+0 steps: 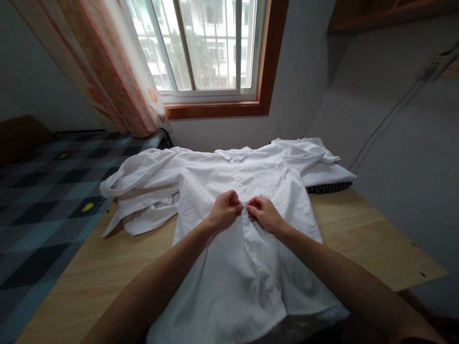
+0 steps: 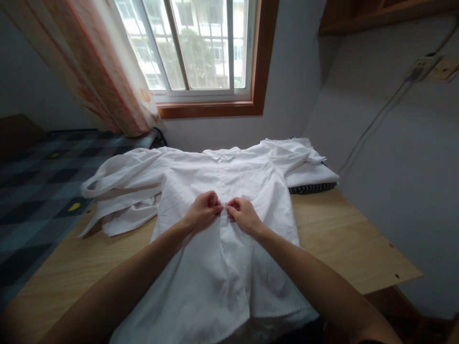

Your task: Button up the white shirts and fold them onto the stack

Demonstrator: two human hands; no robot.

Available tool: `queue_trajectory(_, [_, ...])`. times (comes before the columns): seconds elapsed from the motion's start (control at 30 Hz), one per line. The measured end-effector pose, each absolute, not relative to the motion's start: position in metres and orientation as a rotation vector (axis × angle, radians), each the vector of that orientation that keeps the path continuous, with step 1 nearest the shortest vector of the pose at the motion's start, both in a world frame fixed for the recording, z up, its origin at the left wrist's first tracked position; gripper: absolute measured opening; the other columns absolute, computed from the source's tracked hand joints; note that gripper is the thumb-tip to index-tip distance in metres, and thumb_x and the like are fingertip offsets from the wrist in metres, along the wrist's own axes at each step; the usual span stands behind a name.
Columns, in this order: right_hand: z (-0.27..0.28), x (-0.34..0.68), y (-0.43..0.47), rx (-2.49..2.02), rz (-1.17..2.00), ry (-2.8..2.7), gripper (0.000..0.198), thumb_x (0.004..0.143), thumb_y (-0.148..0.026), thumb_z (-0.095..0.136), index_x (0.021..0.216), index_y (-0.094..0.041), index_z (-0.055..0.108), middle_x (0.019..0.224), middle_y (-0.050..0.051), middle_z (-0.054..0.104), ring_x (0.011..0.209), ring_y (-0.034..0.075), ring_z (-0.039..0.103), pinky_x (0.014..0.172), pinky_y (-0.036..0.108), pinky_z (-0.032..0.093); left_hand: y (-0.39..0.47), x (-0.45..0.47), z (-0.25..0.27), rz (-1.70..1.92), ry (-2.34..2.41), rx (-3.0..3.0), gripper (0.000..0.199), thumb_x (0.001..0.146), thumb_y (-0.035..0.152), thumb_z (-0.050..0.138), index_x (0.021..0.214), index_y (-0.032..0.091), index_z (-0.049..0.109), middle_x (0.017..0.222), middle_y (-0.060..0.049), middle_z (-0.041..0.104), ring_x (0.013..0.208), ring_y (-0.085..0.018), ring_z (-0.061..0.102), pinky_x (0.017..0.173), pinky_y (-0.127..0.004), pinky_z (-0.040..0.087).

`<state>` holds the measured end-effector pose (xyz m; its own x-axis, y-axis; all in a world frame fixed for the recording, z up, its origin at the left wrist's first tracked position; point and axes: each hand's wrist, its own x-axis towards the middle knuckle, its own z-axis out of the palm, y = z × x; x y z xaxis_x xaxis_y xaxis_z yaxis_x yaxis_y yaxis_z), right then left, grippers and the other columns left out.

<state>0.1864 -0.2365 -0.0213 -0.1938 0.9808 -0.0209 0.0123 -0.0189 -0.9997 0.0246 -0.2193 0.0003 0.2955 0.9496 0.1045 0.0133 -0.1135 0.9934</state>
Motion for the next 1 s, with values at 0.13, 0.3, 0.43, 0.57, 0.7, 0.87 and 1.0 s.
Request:
queue_trajectory(0.13, [-0.0195, 0.1837, -0.2387, -1.166, 1.289, -1.341, 0.015, 0.069, -0.028, 0.063, 0.077, -0.021, 0.055, 0.060, -0.005, 0.056, 0.051, 0.013, 0.057, 0.048, 0.025, 0.050, -0.2200, 0.0254, -0.0025, 1.066, 0.966, 1.449, 0.032, 0.058, 0.013, 0.062, 0.061, 0.021, 0.031, 0.050, 0.010, 0.039, 0.045, -0.006, 0.041, 0.045, -0.020, 0.032])
queue_trajectory(0.3, [-0.0191, 0.1817, -0.2395, -1.200, 1.188, -1.432, 0.008, 0.065, -0.020, 0.058, 0.072, -0.021, 0.055, 0.054, -0.005, 0.055, 0.047, 0.012, 0.055, 0.045, 0.023, 0.045, -0.2213, 0.0241, -0.0017, 1.068, 1.060, 1.602, 0.030, 0.060, 0.013, 0.059, 0.059, 0.020, 0.030, 0.051, 0.009, 0.040, 0.050, -0.006, 0.037, 0.047, -0.019, 0.027])
queue_trajectory(0.43, [-0.0194, 0.1807, -0.2413, -1.226, 1.156, -1.411, 0.007, 0.063, -0.020, 0.057, 0.070, -0.021, 0.057, 0.053, -0.005, 0.056, 0.047, 0.013, 0.056, 0.046, 0.023, 0.046, -0.2228, 0.0243, 0.0012, 1.059, 1.144, 1.680, 0.027, 0.059, 0.014, 0.059, 0.058, 0.020, 0.033, 0.053, 0.008, 0.043, 0.053, -0.007, 0.039, 0.049, -0.020, 0.027])
queue_trajectory(0.57, [-0.0191, 0.1789, -0.2435, -1.207, 1.188, -1.315, 0.012, 0.062, -0.025, 0.064, 0.072, -0.019, 0.061, 0.063, -0.001, 0.063, 0.055, 0.014, 0.060, 0.054, 0.026, 0.051, -0.2227, 0.0259, -0.0009, 1.091, 1.124, 1.562, 0.025, 0.059, 0.016, 0.060, 0.062, 0.020, 0.036, 0.052, 0.008, 0.047, 0.050, -0.008, 0.043, 0.049, -0.020, 0.031])
queue_trajectory(0.7, [-0.0188, 0.1771, -0.2431, -1.150, 1.280, -1.173, 0.022, 0.060, -0.032, 0.073, 0.073, -0.018, 0.062, 0.066, 0.001, 0.066, 0.059, 0.015, 0.062, 0.058, 0.028, 0.053, -0.2226, 0.0266, -0.0029, 1.135, 1.180, 1.570, 0.022, 0.059, 0.014, 0.062, 0.064, 0.020, 0.041, 0.054, 0.007, 0.051, 0.051, -0.008, 0.045, 0.050, -0.020, 0.033])
queue_trajectory(0.87, [-0.0193, 0.1774, -0.2411, -1.144, 1.325, -1.100, 0.022, 0.058, -0.031, 0.075, 0.071, -0.017, 0.064, 0.063, 0.001, 0.067, 0.057, 0.015, 0.062, 0.058, 0.028, 0.054, -0.2243, 0.0276, -0.0013, 1.125, 1.170, 1.534, 0.020, 0.061, 0.016, 0.064, 0.066, 0.019, 0.045, 0.057, 0.005, 0.056, 0.052, -0.009, 0.049, 0.051, -0.021, 0.036])
queue_trajectory(1.0, [-0.0196, 0.1780, -0.2405, -1.162, 1.338, -1.074, 0.022, 0.059, -0.032, 0.075, 0.071, -0.017, 0.065, 0.062, 0.001, 0.067, 0.056, 0.015, 0.063, 0.059, 0.028, 0.055, -0.2246, 0.0278, -0.0013, 1.111, 1.197, 1.521, 0.018, 0.062, 0.017, 0.065, 0.067, 0.019, 0.048, 0.056, 0.005, 0.056, 0.052, -0.010, 0.050, 0.050, -0.021, 0.036])
